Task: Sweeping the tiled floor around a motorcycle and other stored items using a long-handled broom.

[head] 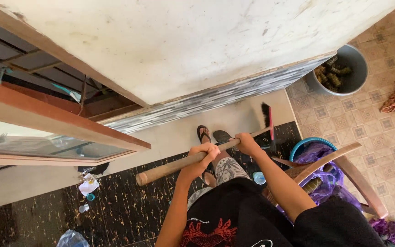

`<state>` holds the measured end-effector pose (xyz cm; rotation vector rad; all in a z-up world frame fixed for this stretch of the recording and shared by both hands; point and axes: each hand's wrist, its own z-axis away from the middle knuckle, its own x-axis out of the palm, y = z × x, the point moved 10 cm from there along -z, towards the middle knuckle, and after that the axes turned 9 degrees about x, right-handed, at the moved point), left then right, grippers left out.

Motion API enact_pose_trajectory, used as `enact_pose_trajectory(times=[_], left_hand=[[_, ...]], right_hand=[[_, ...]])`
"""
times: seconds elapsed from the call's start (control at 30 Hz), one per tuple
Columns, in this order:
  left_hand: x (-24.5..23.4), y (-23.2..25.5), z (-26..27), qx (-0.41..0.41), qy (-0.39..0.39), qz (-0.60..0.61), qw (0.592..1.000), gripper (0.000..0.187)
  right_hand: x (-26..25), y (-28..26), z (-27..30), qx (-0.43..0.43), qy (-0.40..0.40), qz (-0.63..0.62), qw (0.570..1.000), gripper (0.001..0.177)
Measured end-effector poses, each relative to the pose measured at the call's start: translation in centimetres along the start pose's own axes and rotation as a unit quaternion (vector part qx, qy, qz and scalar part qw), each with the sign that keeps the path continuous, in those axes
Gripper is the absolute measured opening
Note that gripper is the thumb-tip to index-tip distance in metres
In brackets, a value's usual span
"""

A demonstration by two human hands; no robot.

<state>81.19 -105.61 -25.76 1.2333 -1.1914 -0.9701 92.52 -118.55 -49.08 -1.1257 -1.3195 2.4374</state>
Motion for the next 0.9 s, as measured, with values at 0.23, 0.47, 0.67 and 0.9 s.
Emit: enact_pose_trajectory(times=[0.23, 0.47, 0.67, 0.9], left_hand=[[-1.9, -1.2, -0.7, -0.012, 0.052, 0.006, 0.999, 0.027], [0.3, -3.4, -3.1, -0.039, 0.064, -0.018, 0.997, 0.030], [3.6, -7.0, -3.2, -0.069, 0.067, -0.011, 0.995, 0.026], [-1.7, -6.9, 3.2, -0.070, 0.151, -0.126, 0.978, 0.019]], right_hand=[[2.0, 3.6, -2.8, 0.006, -0.003, 0.025, 1.000, 0.014], [-0.9, 7.7, -5.7, -0.005, 0.016, 0.061, 0.998, 0.013], [0.0, 13.7, -7.5, 0.001, 0.018, 0.130, 0.991, 0.019], [10.0, 6.3, -6.3, -0.049, -0.004, -0.014, 0.999, 0.032]])
